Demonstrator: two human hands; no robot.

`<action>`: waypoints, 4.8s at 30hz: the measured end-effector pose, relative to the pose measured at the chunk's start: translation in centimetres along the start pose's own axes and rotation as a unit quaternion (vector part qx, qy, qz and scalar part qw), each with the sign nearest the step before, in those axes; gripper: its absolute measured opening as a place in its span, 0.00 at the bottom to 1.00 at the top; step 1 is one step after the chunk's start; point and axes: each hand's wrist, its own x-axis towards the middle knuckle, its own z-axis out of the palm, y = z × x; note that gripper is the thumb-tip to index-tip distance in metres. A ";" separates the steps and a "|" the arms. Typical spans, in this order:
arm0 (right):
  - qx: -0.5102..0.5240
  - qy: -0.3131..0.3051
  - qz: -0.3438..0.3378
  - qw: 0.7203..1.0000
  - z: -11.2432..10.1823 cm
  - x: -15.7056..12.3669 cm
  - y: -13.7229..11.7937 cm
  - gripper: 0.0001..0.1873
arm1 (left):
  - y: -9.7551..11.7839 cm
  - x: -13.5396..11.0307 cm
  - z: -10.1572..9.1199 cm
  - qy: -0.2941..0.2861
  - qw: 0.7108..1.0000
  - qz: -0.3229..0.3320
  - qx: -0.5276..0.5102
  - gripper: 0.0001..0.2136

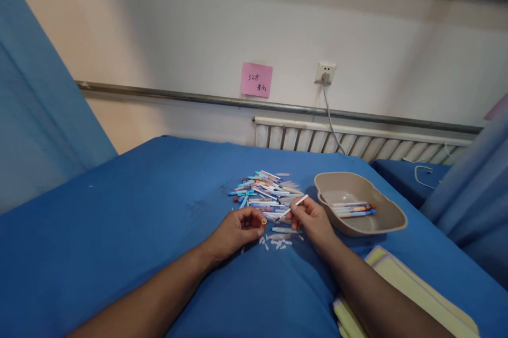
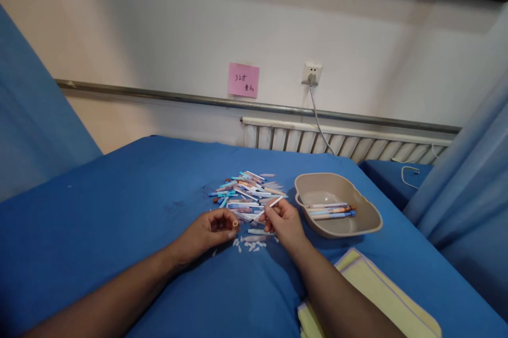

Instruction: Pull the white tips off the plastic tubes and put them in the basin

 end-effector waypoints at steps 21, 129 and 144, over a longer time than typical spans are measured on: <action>0.086 0.082 0.000 0.993 -1.0 1.2 1.3 0.16 | 0.4 0.7 1.5 -0.045 0.838 0.206 0.503 0.10; 0.071 0.031 -0.056 0.995 -0.4 0.0 0.1 0.16 | 0.3 0.4 0.6 -0.074 0.993 0.006 0.092 0.15; 0.092 0.038 -0.046 0.994 -0.4 -0.1 -0.1 0.16 | -0.2 0.4 0.5 -0.058 0.998 -0.021 0.019 0.17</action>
